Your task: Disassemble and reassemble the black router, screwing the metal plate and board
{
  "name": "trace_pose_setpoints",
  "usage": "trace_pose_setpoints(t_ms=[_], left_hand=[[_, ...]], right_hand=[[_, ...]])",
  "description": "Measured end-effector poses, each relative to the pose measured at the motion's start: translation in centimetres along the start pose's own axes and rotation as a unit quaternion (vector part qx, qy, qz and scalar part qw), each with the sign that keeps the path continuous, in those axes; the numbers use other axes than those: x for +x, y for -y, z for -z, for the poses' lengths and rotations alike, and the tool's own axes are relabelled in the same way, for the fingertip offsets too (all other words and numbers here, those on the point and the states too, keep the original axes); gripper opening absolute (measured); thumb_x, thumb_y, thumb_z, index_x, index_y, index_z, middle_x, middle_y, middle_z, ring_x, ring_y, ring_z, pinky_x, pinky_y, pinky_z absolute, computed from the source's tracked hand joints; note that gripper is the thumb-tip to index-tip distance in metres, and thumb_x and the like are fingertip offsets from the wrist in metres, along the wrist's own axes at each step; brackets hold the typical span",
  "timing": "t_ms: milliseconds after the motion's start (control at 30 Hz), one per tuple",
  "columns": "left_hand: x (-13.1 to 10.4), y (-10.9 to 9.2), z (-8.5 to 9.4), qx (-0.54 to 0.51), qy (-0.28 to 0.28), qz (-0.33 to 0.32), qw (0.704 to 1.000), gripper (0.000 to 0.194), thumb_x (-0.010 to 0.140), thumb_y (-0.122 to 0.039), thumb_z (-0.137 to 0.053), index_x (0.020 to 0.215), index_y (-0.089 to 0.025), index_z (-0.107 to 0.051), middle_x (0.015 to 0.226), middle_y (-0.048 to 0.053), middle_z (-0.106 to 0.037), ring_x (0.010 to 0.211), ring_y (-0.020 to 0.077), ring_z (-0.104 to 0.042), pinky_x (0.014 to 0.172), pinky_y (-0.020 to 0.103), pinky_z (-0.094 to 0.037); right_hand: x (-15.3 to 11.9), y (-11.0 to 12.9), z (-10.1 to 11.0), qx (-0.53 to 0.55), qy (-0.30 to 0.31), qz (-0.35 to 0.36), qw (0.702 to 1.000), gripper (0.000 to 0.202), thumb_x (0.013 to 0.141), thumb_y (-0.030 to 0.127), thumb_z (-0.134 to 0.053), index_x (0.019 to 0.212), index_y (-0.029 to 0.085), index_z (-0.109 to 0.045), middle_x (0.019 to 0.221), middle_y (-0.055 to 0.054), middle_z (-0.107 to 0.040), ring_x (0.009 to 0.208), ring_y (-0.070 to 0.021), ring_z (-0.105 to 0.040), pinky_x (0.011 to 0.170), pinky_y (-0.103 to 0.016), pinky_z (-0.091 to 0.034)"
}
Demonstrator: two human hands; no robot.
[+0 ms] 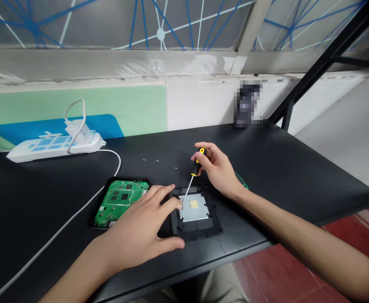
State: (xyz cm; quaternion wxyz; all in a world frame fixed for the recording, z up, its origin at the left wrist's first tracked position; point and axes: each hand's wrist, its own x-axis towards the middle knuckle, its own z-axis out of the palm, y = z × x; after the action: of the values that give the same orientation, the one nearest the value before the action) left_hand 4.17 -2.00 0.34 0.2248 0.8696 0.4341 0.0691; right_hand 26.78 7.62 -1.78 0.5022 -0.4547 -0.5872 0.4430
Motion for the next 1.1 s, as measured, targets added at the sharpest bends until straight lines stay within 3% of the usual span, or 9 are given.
trace_pose_setpoints(t_ms=[333,467,667,1100], left_hand=[[0.0,0.2,0.0,0.003,-0.004,0.000,1.000,0.047,0.083,-0.052,-0.077,0.121,-0.029,-0.062,0.157,0.011,-0.043,0.143,0.0382,-0.038,0.111,0.060,-0.042],[0.1,0.1,0.2,0.000,-0.003,0.000,1.000,0.045,0.083,-0.052,-0.077,0.119,-0.030,-0.062,0.157,0.010,-0.042,0.142,0.0365,-0.038,0.111,0.058,-0.042],[0.1,0.2,0.3,-0.010,-0.005,0.002,1.000,0.042,0.082,-0.051,-0.078,0.114,-0.030,-0.062,0.155,0.009,-0.045,0.141,0.0355,-0.040,0.110,0.056,-0.042],[0.1,0.2,0.3,-0.020,-0.017,-0.004,1.000,0.039,0.082,-0.050,-0.078,0.112,-0.029,-0.064,0.153,0.009,-0.047,0.138,0.0376,-0.043,0.107,0.057,-0.045]], right_hand=[[-0.1,0.5,0.2,0.022,-0.015,0.026,0.999,0.029,0.088,0.036,-0.066,0.112,0.021,-0.058,0.082,0.001,-0.065,0.060,-0.0088,-0.056,0.053,-0.024,-0.053],[-1.0,1.7,0.5,0.052,-0.039,0.124,0.990,0.026,0.091,0.033,-0.066,0.114,0.024,-0.059,0.084,0.000,-0.065,0.068,-0.0105,-0.060,0.053,-0.023,-0.053],[-2.5,1.8,0.7,0.026,0.006,0.268,0.963,0.030,0.093,0.022,-0.064,0.122,0.027,-0.059,0.092,0.000,-0.065,0.071,-0.0113,-0.065,0.062,-0.028,-0.056],[-3.1,1.5,0.6,-0.016,-0.007,0.275,0.961,0.030,0.094,0.026,-0.062,0.123,0.028,-0.055,0.094,-0.003,-0.065,0.074,-0.0156,-0.069,0.060,-0.033,-0.059]])
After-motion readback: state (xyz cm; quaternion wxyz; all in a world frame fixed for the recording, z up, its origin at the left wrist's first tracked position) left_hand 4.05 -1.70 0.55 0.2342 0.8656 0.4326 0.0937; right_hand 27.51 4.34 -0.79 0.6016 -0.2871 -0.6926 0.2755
